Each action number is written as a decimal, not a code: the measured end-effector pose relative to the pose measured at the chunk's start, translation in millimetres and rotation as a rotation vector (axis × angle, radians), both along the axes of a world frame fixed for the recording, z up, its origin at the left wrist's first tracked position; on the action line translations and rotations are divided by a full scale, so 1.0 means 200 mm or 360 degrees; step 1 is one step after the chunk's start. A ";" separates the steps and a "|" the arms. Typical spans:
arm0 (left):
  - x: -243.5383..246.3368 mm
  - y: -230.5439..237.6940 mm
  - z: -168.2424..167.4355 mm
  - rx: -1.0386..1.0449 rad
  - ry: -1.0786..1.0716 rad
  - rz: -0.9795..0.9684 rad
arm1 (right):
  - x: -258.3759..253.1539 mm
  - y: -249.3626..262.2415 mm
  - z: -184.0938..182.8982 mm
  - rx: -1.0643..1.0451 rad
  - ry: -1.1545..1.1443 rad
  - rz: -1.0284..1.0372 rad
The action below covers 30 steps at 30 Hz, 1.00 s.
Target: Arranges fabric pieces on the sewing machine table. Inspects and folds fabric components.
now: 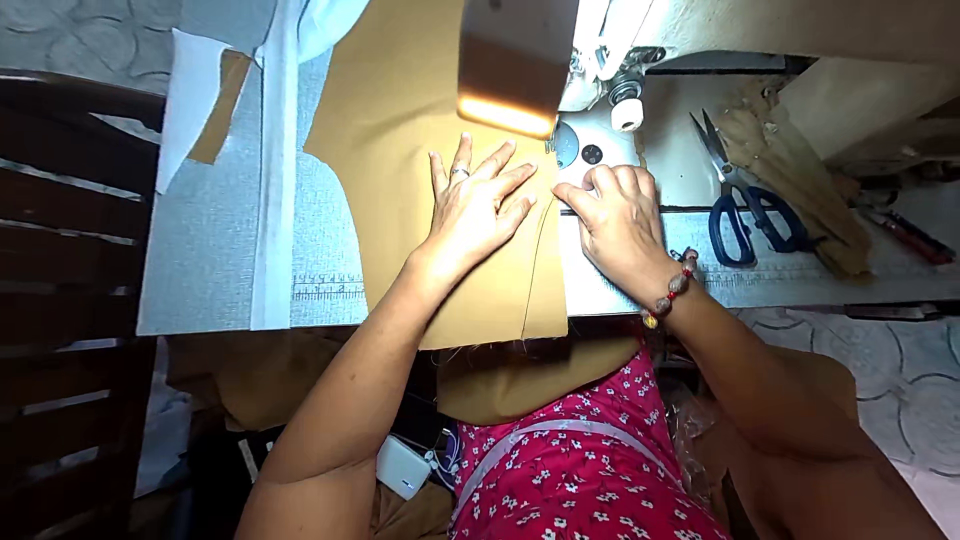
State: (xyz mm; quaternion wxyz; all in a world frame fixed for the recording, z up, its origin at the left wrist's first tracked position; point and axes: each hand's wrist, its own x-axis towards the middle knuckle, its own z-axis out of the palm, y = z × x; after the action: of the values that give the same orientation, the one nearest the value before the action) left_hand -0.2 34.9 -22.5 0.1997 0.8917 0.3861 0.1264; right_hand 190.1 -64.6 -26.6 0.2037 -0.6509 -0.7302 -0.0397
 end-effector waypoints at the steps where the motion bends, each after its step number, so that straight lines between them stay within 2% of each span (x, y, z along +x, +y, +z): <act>1: 0.01 0.03 0.00 0.0003 0.0000 0.0001 | 0.01 0.03 0.00 0.0001 -0.0005 -0.0012; 9: 0.06 0.29 -0.03 0.0038 0.0049 -0.0043 | 0.03 0.15 0.01 -0.0112 0.0157 -0.0094; 12: 0.09 0.34 -0.01 0.0004 0.0069 -0.0025 | 0.04 0.07 0.00 -0.0051 0.0288 -0.0085; 15: 0.11 0.33 0.02 -0.0018 0.0046 -0.0006 | 0.02 -0.13 0.06 -0.0053 0.0419 -0.0002; 20: 0.09 0.20 0.12 -0.0030 0.0161 -0.0043 | -0.02 -0.31 0.01 0.0056 0.0660 0.0126; 25: -0.01 -0.05 0.12 0.0011 0.0205 -0.0184 | -0.07 -0.37 -0.03 0.0005 0.0342 0.0245; 30: -0.07 -0.15 0.06 0.0077 0.0250 -0.0170 | -0.08 -0.37 -0.04 0.0020 0.0313 0.0200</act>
State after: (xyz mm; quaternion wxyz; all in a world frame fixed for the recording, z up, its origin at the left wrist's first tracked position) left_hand -13.8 4.8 -9.8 0.1538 0.9227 0.3492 0.0545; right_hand 174.3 -138.9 -34.4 0.2806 -0.6034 -0.7458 0.0326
